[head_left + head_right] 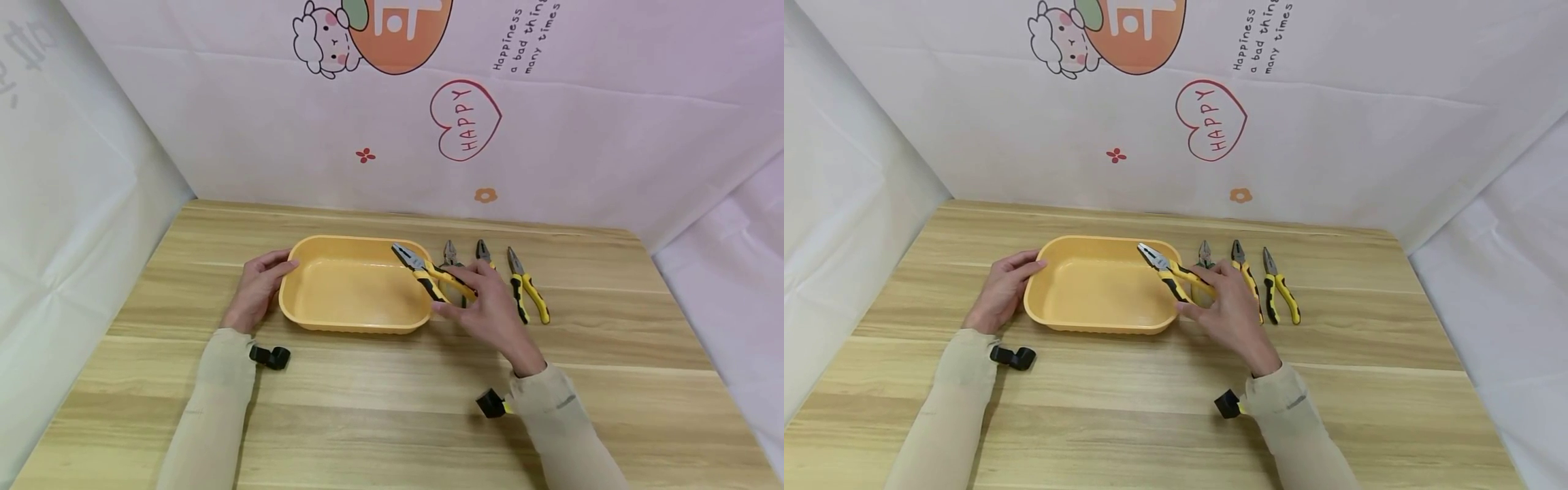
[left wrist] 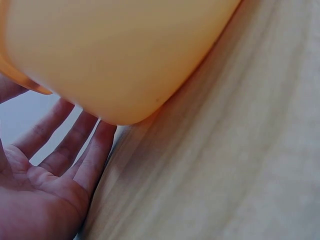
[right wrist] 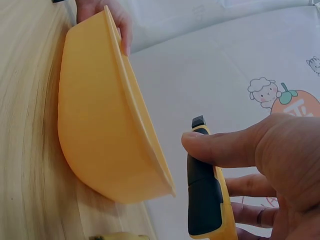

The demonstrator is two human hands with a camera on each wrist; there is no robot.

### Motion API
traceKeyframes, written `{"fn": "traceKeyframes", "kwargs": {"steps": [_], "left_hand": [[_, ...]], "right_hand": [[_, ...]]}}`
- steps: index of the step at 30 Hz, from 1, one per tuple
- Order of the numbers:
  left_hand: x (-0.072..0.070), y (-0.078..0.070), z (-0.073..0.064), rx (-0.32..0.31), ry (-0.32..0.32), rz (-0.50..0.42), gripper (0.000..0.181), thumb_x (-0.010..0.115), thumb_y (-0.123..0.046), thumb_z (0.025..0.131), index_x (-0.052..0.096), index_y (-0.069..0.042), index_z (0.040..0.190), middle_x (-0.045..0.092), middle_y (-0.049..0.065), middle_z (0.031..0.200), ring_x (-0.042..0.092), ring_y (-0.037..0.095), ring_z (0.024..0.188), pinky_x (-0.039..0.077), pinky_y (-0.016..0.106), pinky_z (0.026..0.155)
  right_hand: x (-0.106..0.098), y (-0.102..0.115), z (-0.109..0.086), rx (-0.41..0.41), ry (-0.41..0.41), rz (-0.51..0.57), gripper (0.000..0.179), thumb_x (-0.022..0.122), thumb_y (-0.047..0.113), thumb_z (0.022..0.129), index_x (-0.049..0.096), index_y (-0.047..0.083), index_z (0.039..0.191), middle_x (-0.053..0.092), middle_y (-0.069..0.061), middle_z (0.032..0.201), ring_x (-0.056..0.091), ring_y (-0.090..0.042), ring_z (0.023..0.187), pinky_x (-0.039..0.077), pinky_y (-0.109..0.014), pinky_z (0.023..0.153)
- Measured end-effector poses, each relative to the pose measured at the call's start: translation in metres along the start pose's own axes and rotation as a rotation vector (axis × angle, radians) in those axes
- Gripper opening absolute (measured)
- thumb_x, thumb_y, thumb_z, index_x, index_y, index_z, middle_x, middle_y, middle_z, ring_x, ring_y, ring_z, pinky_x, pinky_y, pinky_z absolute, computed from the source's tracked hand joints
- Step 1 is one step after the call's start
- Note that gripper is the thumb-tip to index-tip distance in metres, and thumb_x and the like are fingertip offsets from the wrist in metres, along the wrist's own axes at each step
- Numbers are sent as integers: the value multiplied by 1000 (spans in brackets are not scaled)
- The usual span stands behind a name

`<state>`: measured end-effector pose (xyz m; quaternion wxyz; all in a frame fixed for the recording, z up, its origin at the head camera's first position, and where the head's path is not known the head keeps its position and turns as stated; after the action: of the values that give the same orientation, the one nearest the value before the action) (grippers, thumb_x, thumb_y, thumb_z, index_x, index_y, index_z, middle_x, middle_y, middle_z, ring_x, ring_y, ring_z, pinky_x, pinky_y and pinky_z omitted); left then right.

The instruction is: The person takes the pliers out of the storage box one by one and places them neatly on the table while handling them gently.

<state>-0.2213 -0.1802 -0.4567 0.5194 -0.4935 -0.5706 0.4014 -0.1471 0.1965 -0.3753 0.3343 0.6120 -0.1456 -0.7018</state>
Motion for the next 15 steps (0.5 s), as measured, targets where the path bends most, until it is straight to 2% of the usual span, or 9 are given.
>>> {"fn": "traceKeyframes", "kwargs": {"steps": [5,15], "left_hand": [[0,0,0,2,-3,3,50,71,-10,96,53,14,136,66,3,109,68,11,93,59,20,80],[0,-1,-1,5,-8,3,46,71,-9,97,55,11,135,68,-1,106,69,9,91,59,20,79]], "right_hand": [[-6,-6,-4,29,-7,-1,64,90,22,79,65,-1,133,53,-14,104,44,-29,81,34,-36,67],[-22,-22,-10,61,-41,-14,64,89,21,81,63,-1,136,51,-13,96,41,-26,78,32,-35,65]]}}
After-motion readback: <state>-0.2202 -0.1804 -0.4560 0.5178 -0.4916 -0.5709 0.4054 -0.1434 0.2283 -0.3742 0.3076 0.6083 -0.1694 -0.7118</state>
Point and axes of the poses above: each hand's wrist, its own z-axis towards the middle knuckle, its own x-axis out of the palm, y = z × x, the point moved 2 cm from there along z, towards the middle knuckle
